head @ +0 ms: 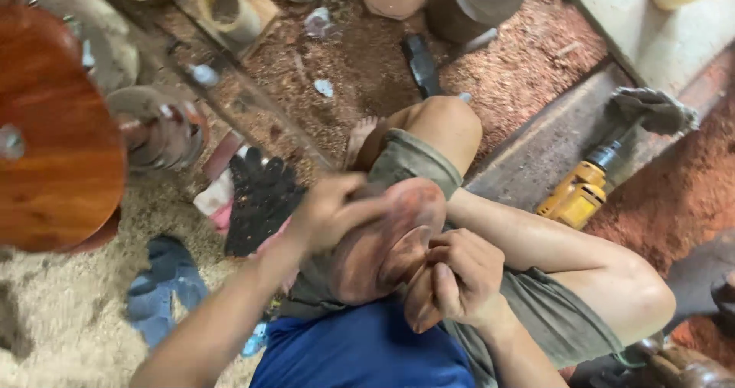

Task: Sanding and finishing a wooden bowl using a power drill with a sanding attachment and hand sanding.

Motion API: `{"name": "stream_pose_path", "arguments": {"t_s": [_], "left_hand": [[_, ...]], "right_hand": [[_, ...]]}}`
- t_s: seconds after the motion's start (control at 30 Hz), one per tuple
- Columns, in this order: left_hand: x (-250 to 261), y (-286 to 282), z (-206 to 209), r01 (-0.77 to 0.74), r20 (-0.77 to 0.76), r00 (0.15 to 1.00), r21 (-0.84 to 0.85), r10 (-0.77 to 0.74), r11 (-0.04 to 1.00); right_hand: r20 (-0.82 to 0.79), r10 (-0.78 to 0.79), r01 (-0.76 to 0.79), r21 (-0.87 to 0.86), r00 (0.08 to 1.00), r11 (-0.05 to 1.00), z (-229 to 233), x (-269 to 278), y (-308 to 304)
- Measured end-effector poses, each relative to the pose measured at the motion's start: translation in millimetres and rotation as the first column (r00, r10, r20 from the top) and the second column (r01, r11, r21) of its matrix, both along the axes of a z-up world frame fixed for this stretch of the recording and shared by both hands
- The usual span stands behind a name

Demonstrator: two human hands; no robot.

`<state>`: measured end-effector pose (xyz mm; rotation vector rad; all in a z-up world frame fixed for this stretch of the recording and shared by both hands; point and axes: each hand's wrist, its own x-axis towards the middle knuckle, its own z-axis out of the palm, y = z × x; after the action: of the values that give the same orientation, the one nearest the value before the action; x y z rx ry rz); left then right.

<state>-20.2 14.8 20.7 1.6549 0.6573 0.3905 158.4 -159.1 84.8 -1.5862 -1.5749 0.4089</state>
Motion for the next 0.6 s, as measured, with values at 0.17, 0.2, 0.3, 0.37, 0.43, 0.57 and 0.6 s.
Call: {"name": "stream_pose_path", "arguments": {"t_s": [0.17,0.2,0.3,0.37,0.43,0.57,0.6], "left_hand": [[44.5,30.1,24.3,0.305,-0.303,0.916,0.095,-0.264,0.948],[36.5,21.8,29.3,0.174,-0.237,0.964,0.206,-0.123,0.963],[-14.7,-30.1,32.9,-0.003,-0.127,0.990,0.430,0.064,0.903],[-42.8,-55.4,33.6,-0.061,-0.097,0.986,0.542,0.134,0.838],[-48.9,-63.6,33.9,-0.160,0.003,0.978,0.649,0.208,0.744],[21.7,-23.0,42.9,-0.190,0.045,0.968,0.767,0.245,0.613],[32.7,-18.9,36.2,-0.196,0.044,0.966,0.765,0.254,0.613]], "right_hand": [[0.033,0.029,-0.030,0.019,0.999,0.999,-0.7,-7.9,-0.1],[0.046,0.003,-0.003,0.006,0.999,1.000,-0.1,-8.6,-0.6],[0.069,-0.057,0.059,-0.016,0.996,0.998,0.1,-6.4,-0.5],[0.075,-0.066,0.069,-0.032,0.995,0.997,1.8,-6.7,2.6],[0.101,-0.046,0.049,-0.026,0.994,0.998,5.2,-6.8,8.2],[0.179,0.052,-0.047,-0.032,0.982,0.998,12.6,1.3,24.5],[0.216,0.071,-0.064,-0.041,0.974,0.997,10.7,1.9,25.5]]}}
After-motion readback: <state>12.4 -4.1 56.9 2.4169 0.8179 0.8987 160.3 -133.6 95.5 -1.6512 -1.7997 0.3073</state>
